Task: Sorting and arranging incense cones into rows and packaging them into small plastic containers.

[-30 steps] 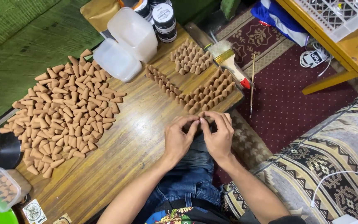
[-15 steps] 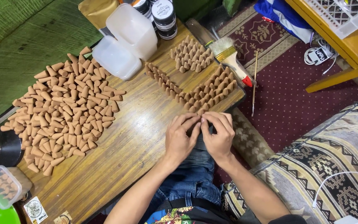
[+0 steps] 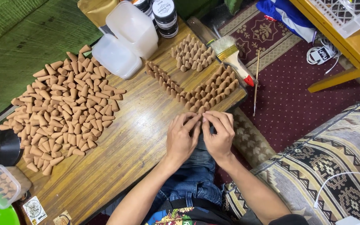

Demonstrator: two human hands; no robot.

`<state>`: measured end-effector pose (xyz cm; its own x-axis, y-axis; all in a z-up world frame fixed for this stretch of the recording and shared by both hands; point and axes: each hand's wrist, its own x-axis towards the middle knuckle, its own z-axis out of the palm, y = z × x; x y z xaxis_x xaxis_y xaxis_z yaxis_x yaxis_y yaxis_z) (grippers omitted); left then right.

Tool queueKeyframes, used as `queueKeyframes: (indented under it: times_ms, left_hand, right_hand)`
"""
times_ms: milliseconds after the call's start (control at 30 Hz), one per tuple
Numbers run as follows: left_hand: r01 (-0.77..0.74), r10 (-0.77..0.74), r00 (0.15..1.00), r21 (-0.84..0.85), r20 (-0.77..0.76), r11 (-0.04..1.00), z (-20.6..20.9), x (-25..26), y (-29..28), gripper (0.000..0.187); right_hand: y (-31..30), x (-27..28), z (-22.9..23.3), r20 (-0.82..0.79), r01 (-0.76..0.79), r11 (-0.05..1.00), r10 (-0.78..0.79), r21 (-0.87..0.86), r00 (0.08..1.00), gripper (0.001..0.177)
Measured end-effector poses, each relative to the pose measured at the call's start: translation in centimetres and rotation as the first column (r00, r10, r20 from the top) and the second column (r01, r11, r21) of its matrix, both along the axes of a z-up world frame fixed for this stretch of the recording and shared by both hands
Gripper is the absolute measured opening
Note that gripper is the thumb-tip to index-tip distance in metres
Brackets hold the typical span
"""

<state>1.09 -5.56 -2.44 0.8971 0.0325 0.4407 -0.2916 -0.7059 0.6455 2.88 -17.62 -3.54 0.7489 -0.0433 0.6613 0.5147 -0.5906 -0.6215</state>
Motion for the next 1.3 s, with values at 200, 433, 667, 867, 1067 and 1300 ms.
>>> queueKeyframes:
  times_ms: [200,433,667,867,1067,1300]
  left_hand:
    - [-0.001,0.000,1.000,0.032,0.024,0.999,-0.7,0.1,0.1,0.019]
    - [0.001,0.000,1.000,-0.046,0.020,0.999,-1.0,-0.5,0.8,0.019]
    - [0.053,-0.056,0.998,-0.243,-0.006,0.969,2.6,-3.2,5.1,0.025]
    - [0.005,0.008,0.999,-0.323,0.038,0.946,3.9,-4.7,10.6,0.027]
    - [-0.097,0.120,0.991,-0.290,0.063,0.952,4.5,-4.3,17.5,0.028]
    - [-0.337,0.355,0.930,-0.164,0.095,0.927,1.5,-0.6,26.4,0.025]
  right_hand:
    - [0.2,0.0,0.1,0.008,-0.001,1.000,0.001,0.006,1.000,0.008]
    - [0.5,-0.9,0.4,-0.001,-0.028,1.000,0.028,0.010,1.000,0.008]
    - [3.5,-2.0,2.9,-0.054,-0.234,0.966,0.241,0.111,0.969,0.010]
    - [8.9,-1.1,5.0,-0.085,-0.396,0.895,0.419,0.205,0.904,0.010]
    - [16.0,1.7,6.0,-0.109,-0.505,0.841,0.530,0.196,0.841,0.013]
    - [24.9,8.1,4.6,-0.180,-0.622,0.779,0.624,0.076,0.760,0.021]
